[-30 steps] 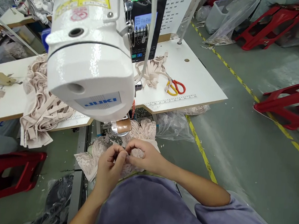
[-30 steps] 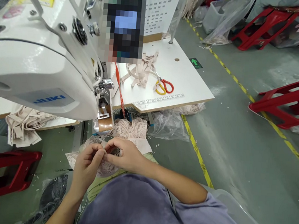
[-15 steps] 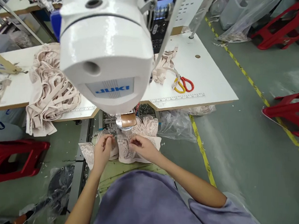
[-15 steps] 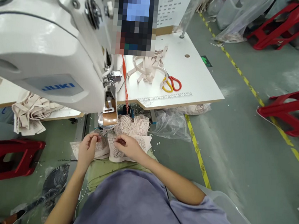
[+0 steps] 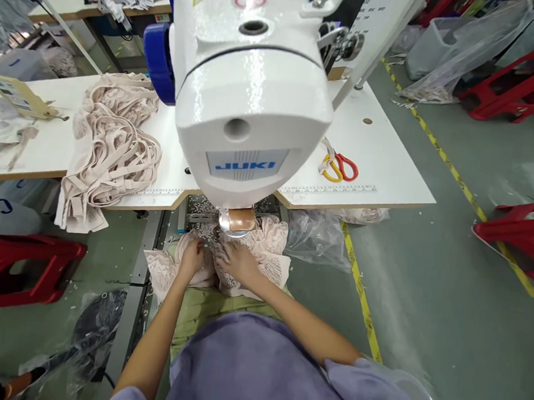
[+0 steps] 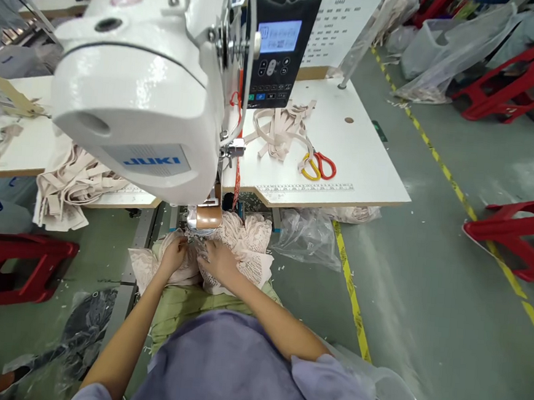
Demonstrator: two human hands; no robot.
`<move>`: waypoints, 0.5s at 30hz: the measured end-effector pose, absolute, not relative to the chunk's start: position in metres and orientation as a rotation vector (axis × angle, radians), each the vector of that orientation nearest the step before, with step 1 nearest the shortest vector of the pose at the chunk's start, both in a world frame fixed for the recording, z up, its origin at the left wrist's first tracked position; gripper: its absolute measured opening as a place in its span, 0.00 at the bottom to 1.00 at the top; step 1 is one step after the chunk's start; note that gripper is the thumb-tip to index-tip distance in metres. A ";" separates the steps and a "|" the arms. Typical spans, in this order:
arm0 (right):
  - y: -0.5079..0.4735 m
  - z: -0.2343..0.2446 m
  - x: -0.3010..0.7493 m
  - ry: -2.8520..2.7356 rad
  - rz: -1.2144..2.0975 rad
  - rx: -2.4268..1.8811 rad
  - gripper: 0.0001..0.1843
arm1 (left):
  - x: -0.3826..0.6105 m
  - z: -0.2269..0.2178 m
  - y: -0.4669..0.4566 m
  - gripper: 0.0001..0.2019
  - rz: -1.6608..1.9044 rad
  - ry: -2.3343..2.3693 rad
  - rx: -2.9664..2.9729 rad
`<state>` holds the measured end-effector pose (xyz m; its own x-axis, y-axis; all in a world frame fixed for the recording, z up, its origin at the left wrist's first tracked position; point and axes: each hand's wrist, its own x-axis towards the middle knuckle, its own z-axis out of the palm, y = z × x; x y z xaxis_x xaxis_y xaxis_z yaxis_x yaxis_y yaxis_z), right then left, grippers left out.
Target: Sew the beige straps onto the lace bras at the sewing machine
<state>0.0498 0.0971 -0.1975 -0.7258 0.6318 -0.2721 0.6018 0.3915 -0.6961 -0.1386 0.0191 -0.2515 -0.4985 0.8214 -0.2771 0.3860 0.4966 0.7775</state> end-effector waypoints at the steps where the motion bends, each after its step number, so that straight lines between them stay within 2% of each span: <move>1: 0.100 -0.199 0.036 -2.582 1.269 -1.169 0.26 | -0.140 -0.250 0.021 0.15 0.866 2.093 0.998; 3: 0.108 -0.201 0.010 -2.563 1.314 -1.216 0.22 | -0.143 -0.244 0.020 0.15 0.873 2.093 1.014; 8: 0.122 -0.200 -0.012 -2.430 1.637 -1.207 0.07 | -0.153 -0.217 0.001 0.15 0.910 2.103 0.990; 11: 0.121 -0.186 0.004 -2.252 1.887 -1.078 0.13 | -0.152 -0.194 -0.005 0.18 0.955 2.053 0.980; 15: 0.115 -0.152 0.041 -2.011 2.139 -0.932 0.23 | -0.136 -0.151 0.001 0.23 0.972 1.762 1.094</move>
<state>0.0406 0.1149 -0.1517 -0.8150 0.4375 -0.3799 0.3523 -0.1464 -0.9244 -0.1363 0.0006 -0.1505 -0.2806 0.9287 -0.2425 0.2905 0.3229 0.9007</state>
